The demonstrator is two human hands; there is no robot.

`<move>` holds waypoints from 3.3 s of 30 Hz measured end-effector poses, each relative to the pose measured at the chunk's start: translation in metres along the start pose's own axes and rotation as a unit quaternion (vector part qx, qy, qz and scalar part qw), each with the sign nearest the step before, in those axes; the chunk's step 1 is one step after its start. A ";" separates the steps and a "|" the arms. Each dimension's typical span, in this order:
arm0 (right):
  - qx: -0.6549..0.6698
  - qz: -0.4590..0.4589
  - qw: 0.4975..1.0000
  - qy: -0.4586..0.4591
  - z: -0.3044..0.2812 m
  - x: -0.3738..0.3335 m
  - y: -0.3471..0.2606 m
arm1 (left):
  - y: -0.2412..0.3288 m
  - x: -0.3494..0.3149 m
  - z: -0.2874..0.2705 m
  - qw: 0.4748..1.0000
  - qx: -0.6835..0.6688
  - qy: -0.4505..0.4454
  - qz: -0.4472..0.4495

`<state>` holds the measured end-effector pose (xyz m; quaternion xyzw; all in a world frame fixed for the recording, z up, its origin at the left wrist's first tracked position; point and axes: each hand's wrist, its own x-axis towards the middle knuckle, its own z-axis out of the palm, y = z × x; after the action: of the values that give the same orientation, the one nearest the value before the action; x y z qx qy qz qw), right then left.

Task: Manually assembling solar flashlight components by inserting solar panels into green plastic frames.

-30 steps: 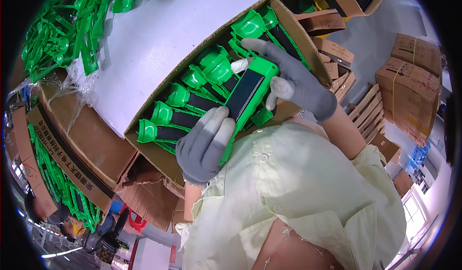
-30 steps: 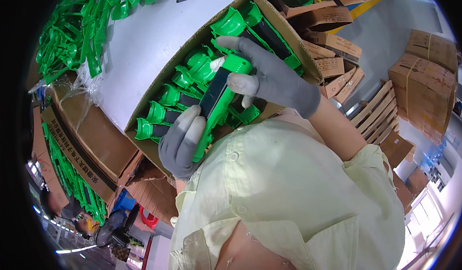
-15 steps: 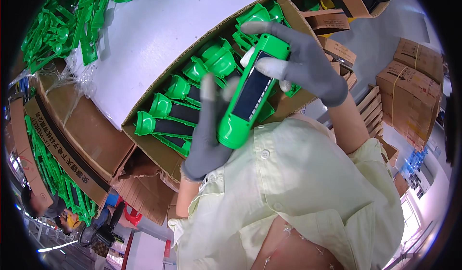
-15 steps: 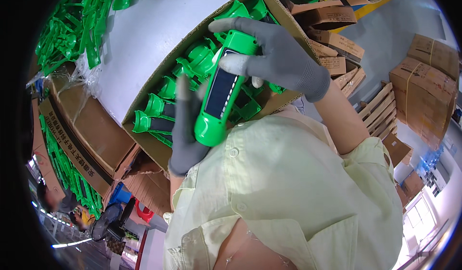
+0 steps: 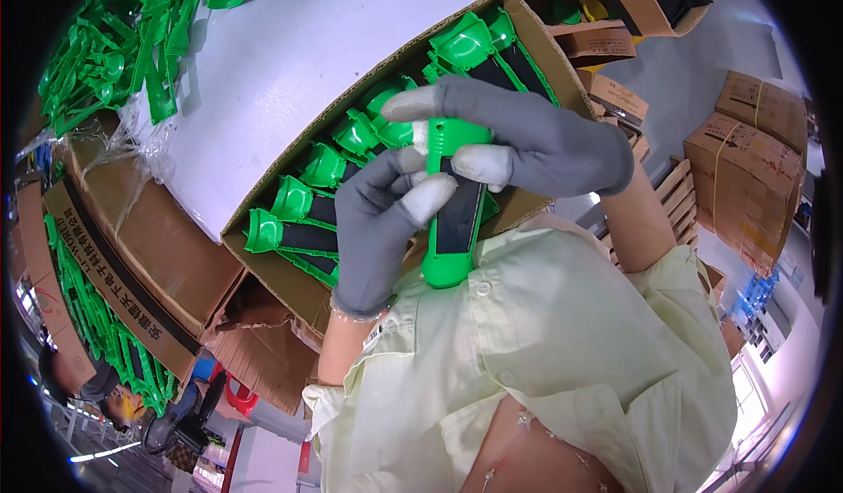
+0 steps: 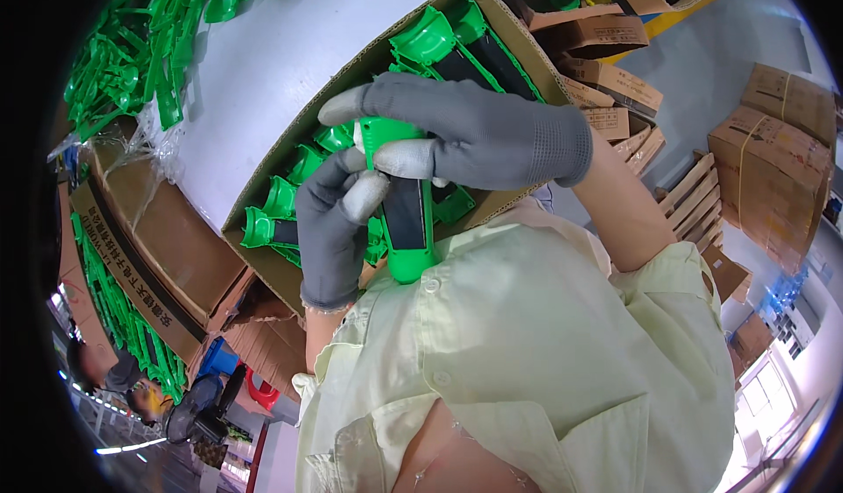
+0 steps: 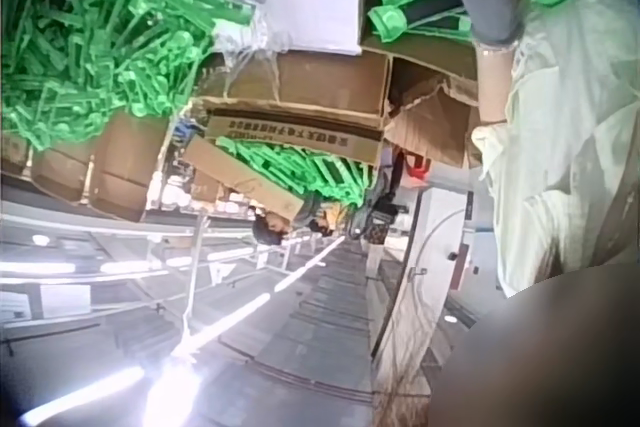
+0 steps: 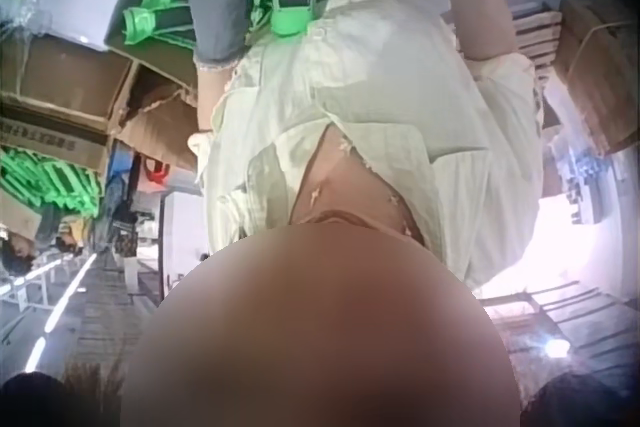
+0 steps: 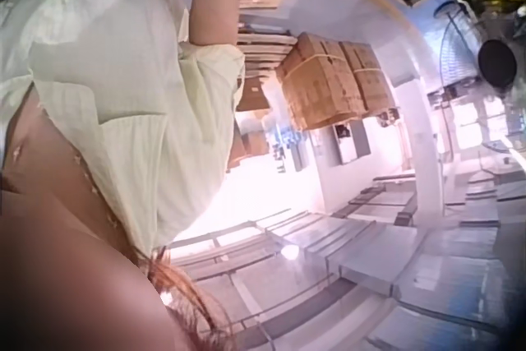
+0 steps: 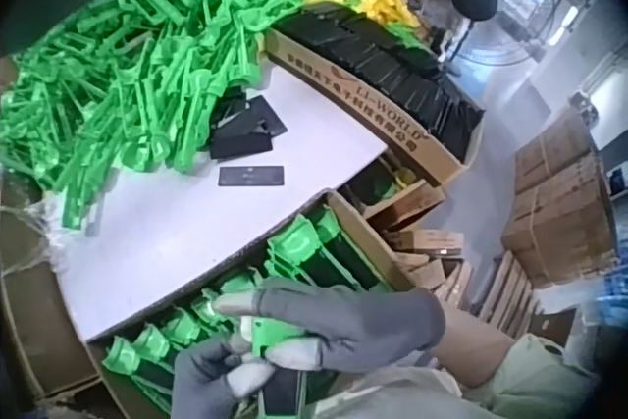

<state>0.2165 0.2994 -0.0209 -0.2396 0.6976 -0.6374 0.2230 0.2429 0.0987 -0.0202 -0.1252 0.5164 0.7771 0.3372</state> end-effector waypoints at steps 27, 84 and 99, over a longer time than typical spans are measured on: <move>0.286 0.193 0.928 0.144 0.031 -0.013 0.004 | -0.012 0.002 -0.002 0.996 -0.068 -0.064 -0.001; 0.247 0.232 0.927 0.162 0.038 -0.023 0.010 | -0.025 -0.007 -0.018 1.000 -0.008 0.013 -0.006; 0.053 0.170 0.962 0.207 0.016 0.005 -0.002 | -0.019 -0.007 -0.006 0.993 -0.101 -0.024 -0.062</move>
<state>0.2228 0.2839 -0.0201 0.0318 0.7241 -0.6618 0.1915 0.2596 0.0950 -0.0326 -0.1714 0.4182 0.8059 0.3823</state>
